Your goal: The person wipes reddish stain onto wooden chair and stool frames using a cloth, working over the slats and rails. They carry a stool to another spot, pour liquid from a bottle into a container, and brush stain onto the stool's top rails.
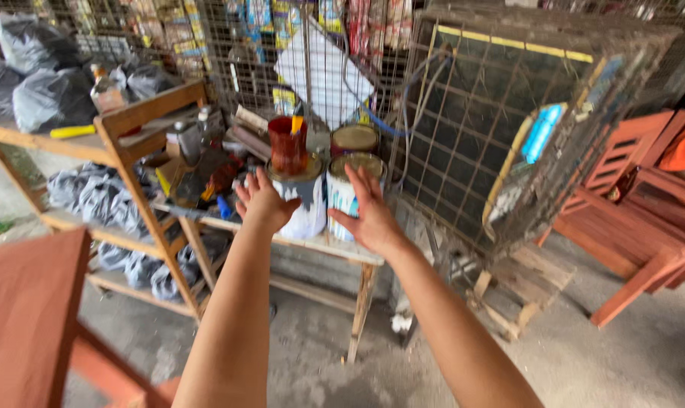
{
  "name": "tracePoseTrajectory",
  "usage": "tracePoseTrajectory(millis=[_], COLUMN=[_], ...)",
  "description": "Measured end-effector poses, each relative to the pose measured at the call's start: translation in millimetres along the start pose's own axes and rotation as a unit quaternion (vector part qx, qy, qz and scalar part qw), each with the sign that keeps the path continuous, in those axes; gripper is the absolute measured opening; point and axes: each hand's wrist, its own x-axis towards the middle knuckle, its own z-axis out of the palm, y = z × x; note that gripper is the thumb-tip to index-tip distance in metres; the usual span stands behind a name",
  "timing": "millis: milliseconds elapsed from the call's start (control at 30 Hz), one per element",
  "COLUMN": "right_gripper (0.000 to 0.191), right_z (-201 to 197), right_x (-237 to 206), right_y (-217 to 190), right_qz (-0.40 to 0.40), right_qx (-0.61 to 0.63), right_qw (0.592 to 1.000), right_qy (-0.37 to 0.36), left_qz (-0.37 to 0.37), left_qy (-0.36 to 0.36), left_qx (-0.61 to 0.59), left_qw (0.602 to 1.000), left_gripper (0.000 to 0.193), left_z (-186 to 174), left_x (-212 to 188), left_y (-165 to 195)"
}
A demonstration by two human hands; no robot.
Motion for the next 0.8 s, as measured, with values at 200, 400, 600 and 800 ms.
tracePoseTrajectory(millis=[200,400,600,800], right_gripper=[0.096,0.104,0.120,0.117], right_z=[35,99,156,190], right_x=[89,179,278,327], right_y=[94,181,227,224], right_qz=[-0.043,-0.045,0.035,0.064], right_qx=[0.022,0.108,0.243,0.354], right_qw=[0.999,0.993,0.967,0.921], right_qy=[-0.016,-0.010,-0.063,-0.151], left_qz=[0.023,0.091,0.054,0.166], left_qy=[0.053,0.116,0.156,0.093], left_qx=[-0.049,-0.119,-0.211,-0.400], left_qw=[0.997,0.982,0.963,0.897], left_gripper=[0.140,0.149,0.153,0.129], left_z=[47,101,134,145], left_x=[93,171,243,278], left_y=[-15,-27,-27,-47])
